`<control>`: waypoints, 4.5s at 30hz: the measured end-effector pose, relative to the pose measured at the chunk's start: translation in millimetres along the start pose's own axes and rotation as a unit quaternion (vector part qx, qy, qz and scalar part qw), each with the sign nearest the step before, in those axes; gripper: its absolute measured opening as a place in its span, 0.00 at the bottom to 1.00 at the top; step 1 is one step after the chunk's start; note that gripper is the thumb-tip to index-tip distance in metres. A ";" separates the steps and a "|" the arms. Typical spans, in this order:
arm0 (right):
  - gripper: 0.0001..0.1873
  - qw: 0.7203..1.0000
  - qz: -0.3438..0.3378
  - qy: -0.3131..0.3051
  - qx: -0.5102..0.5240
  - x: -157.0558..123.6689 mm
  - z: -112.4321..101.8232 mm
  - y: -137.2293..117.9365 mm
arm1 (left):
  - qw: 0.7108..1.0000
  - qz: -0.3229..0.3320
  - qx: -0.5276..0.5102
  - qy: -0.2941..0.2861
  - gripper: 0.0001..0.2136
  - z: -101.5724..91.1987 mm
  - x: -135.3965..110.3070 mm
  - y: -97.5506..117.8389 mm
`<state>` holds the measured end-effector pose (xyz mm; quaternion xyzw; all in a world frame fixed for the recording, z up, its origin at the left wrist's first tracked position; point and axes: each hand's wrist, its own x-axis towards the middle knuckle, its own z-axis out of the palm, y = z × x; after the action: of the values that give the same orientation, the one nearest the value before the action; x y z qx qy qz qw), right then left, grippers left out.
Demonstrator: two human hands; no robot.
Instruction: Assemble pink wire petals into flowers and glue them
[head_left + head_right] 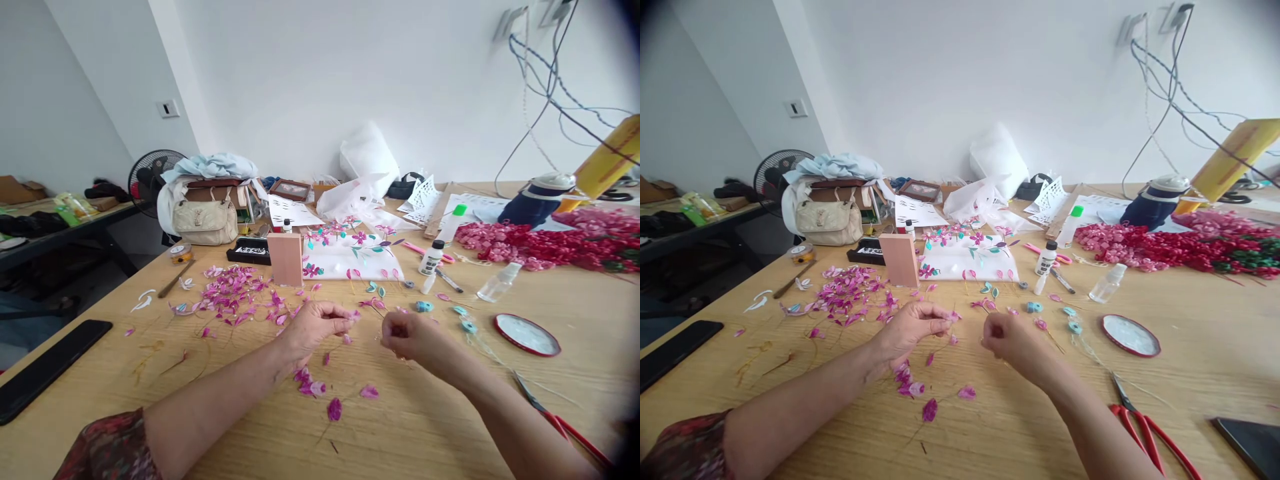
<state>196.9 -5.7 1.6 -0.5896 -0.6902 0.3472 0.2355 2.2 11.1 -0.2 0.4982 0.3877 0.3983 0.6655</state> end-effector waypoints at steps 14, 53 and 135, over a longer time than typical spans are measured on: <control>0.14 0.893 0.021 0.054 0.446 -14.1 11.6 -32.3 | 0.998 0.004 -0.043 -0.037 0.13 26.3 -0.6 3.0; 0.13 0.903 -0.027 0.128 0.409 -10.0 31.3 -30.9 | 0.970 0.066 0.186 -0.144 0.07 12.5 -2.7 9.2; 0.15 0.922 -0.003 0.085 0.379 -8.7 20.2 -24.3 | 0.998 0.002 0.056 -0.036 0.06 11.0 -1.3 10.1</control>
<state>168.0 -19.8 7.6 -0.4817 -0.4862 0.5306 0.5000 10.3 7.9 12.0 0.5493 0.3842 0.3595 0.6491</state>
